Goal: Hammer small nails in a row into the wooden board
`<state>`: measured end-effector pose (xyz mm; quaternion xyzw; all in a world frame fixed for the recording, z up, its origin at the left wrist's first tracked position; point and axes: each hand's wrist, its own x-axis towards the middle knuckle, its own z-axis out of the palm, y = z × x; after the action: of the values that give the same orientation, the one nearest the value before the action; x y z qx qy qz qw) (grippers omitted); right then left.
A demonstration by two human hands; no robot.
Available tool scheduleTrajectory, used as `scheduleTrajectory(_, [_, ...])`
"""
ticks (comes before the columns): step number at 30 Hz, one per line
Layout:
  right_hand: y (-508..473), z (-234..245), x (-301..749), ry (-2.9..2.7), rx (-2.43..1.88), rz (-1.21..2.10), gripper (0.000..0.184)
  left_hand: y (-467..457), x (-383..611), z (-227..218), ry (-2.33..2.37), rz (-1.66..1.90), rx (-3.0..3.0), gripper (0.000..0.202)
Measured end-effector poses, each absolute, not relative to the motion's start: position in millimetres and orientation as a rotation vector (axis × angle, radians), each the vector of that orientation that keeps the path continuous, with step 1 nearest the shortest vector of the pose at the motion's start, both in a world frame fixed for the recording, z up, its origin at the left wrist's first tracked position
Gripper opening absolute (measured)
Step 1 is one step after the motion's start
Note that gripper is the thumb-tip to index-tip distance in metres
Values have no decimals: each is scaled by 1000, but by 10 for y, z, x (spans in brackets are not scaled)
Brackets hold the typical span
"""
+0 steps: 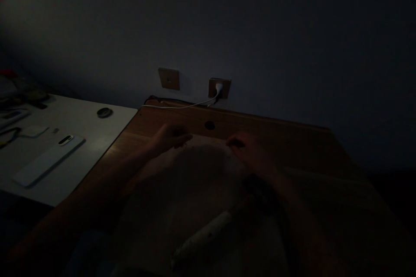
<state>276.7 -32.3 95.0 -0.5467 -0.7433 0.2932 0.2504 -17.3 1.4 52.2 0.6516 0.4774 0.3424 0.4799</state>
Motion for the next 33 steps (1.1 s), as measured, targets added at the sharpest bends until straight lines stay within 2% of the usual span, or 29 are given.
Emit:
scheduleTrajectory(5, [-395, 1025, 2711, -1458, -1346, 1190, 17, -38, -209, 587, 947, 917, 683, 12])
scheduleTrajectory(10, [-476, 884, 2421, -1408, -1328, 1333, 16, -113, -103, 535, 871, 833, 586, 28])
scheduleTrajectory(15, [-420, 777, 2356, -1690, -1596, 1073, 31, -116, -27, 424, 954, 804, 913, 31])
scheduleTrajectory(19, [-372, 702, 2450, -2019, -1808, 675, 27, -102, -73, 340, 1202, 735, 1646, 23])
scheduleTrajectory(23, [-371, 637, 2452, -2332, -1858, 486, 18, -112, -76, 363, 1276, 527, 2240, 18])
scheduleTrajectory(28, [-331, 612, 2466, -2503, -1792, 428, 15, -74, -63, 451, 1161, 359, 2540, 9])
scheduleTrajectory(33, [-312, 632, 2545, -2379, -1656, 604, 13, 13, -40, 404, 1140, 391, 2528, 8])
